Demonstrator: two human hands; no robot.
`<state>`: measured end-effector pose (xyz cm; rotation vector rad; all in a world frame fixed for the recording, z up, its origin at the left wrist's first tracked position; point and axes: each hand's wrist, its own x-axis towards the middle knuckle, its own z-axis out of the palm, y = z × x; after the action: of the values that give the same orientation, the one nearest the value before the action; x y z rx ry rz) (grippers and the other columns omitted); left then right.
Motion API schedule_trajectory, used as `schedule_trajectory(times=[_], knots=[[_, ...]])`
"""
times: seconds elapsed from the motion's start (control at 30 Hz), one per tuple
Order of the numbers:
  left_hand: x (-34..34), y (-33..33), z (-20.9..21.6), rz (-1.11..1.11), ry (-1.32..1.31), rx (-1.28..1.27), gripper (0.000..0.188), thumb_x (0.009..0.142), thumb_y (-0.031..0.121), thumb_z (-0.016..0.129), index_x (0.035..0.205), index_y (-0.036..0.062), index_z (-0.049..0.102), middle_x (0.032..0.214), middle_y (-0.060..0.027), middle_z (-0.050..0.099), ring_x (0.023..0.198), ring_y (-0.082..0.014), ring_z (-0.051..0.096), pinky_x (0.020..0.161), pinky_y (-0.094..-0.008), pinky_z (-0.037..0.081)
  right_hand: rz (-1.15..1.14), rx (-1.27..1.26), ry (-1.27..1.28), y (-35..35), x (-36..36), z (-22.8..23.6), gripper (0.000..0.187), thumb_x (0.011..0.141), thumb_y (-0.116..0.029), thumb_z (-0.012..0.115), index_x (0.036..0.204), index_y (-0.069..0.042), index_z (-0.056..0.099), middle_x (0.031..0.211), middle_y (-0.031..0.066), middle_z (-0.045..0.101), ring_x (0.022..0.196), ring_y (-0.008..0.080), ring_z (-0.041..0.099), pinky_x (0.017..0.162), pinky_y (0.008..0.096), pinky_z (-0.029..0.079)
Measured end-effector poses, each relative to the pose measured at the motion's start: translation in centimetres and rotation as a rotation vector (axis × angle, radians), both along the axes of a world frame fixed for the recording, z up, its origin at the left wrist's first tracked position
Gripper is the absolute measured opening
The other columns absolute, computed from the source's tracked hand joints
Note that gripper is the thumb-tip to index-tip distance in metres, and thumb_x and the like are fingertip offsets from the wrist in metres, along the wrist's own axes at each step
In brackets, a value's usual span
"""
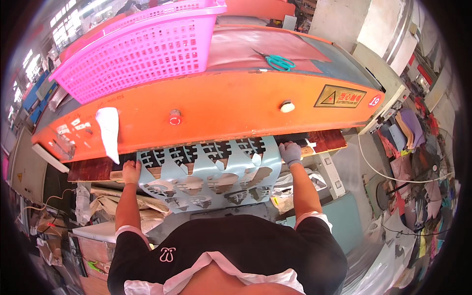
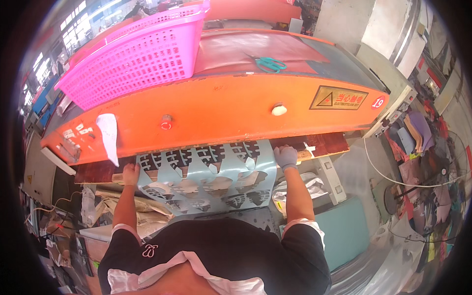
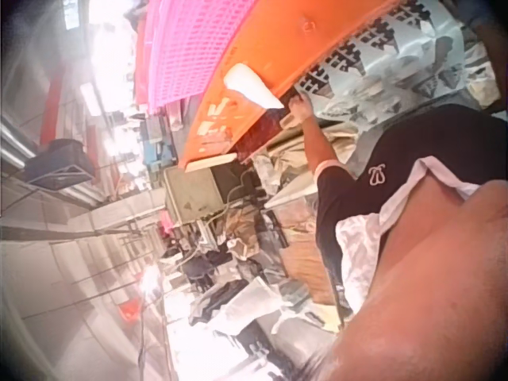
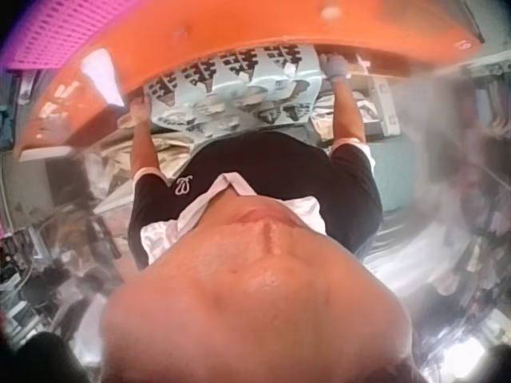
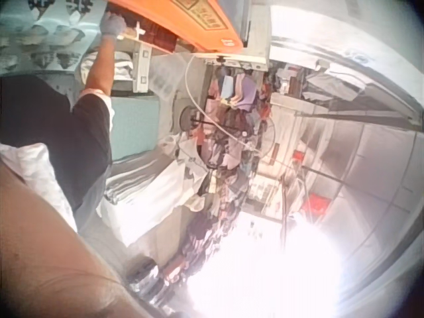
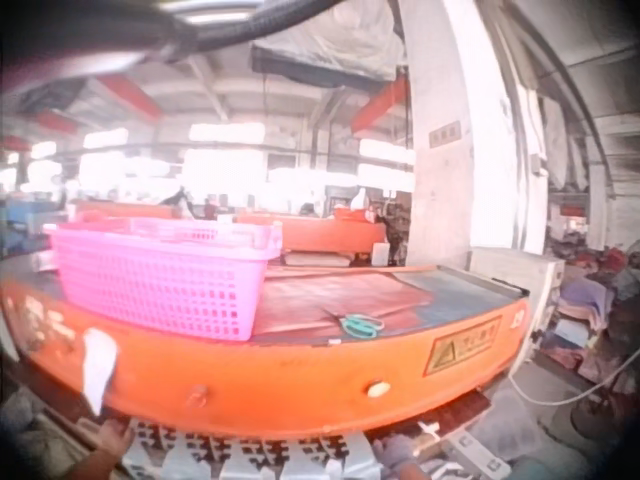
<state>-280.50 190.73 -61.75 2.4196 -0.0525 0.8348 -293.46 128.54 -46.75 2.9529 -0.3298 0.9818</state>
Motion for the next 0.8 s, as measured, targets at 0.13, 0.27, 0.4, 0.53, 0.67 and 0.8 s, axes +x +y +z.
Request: schedule_trajectory(times=[0.13, 0.27, 0.4, 0.53, 0.67, 0.8], knots=[[-3.5, 0.1, -0.8, 0.007, -0.084, -0.001, 0.036, 0.083, 0.029, 0.057, 0.061, 0.0019, 0.049, 0.072, -0.018, 0.052, 0.075, -0.0382, 0.051, 0.07, -0.0491, 0.042, -0.076, 0.003, 0.054, -0.2, -2.7, -1.2, 0.042, 0.081, -0.04, 0.047, 0.067, -0.007, 0.069, 0.07, 0.0176, 0.063, 0.069, 0.0348, 0.062, 0.07, 0.0465, 0.049], [-10.0, 0.9, -2.0, 0.01, -0.125, 0.037, 0.035, 0.084, 0.027, 0.056, 0.06, 0.0029, 0.046, 0.069, -0.016, 0.05, 0.073, -0.037, 0.051, 0.066, -0.0483, 0.042, -0.035, 0.032, -0.015, 0.3, -8.3, -3.1, 0.044, 0.082, -0.04, 0.048, 0.064, -0.006, 0.068, 0.063, 0.0197, 0.061, 0.062, 0.0374, 0.061, 0.065, 0.0472, 0.049], [-17.7, 1.7, -2.9, -0.011, -0.106, 0.029, 0.035, 0.084, 0.025, 0.056, 0.059, 0.004, 0.044, 0.066, -0.0128, 0.047, 0.068, -0.0338, 0.049, 0.061, -0.0464, 0.04, -0.143, 0.092, 0.025, 1.7, -15.1, -4.4, 0.043, 0.083, -0.04, 0.048, 0.069, -0.005, 0.069, 0.066, 0.0194, 0.063, 0.065, 0.0377, 0.062, 0.065, 0.0467, 0.049], [-25.2, 2.4, -3.6, -0.016, -0.106, 0.008, 0.034, 0.083, 0.022, 0.056, 0.057, 0.0044, 0.042, 0.064, -0.0111, 0.045, 0.065, -0.0322, 0.047, 0.057, -0.0445, 0.038, -0.282, 0.234, 0.039, 4.0, -22.2, -5.3, 0.041, 0.084, -0.039, 0.047, 0.074, -0.006, 0.07, 0.072, 0.0194, 0.064, 0.069, 0.0367, 0.063, 0.064, 0.0458, 0.048], [-31.0, 3.2, -4.5, -0.058, -0.138, 0.008, 0.032, 0.083, 0.016, 0.057, 0.057, 0.0037, 0.042, 0.064, -0.0117, 0.045, 0.063, -0.0323, 0.047, 0.056, -0.0437, 0.037, -0.272, 0.239, -0.038, 5.6, -28.2, -6.4, 0.04, 0.084, -0.037, 0.05, 0.072, -0.004, 0.068, 0.072, 0.0185, 0.063, 0.069, 0.0348, 0.062, 0.064, 0.0446, 0.046], [-37.2, 4.4, -5.8, -0.098, -0.111, 0.006, 0.031, 0.082, 0.015, 0.057, 0.058, 0.0034, 0.042, 0.063, -0.012, 0.044, 0.062, -0.0326, 0.046, 0.055, -0.0437, 0.037, -0.282, 0.213, -0.081, 6.8, -34.1, -7.8, 0.04, 0.085, -0.037, 0.05, 0.071, -0.003, 0.067, 0.073, 0.0174, 0.062, 0.072, 0.0337, 0.061, 0.065, 0.0437, 0.046]])
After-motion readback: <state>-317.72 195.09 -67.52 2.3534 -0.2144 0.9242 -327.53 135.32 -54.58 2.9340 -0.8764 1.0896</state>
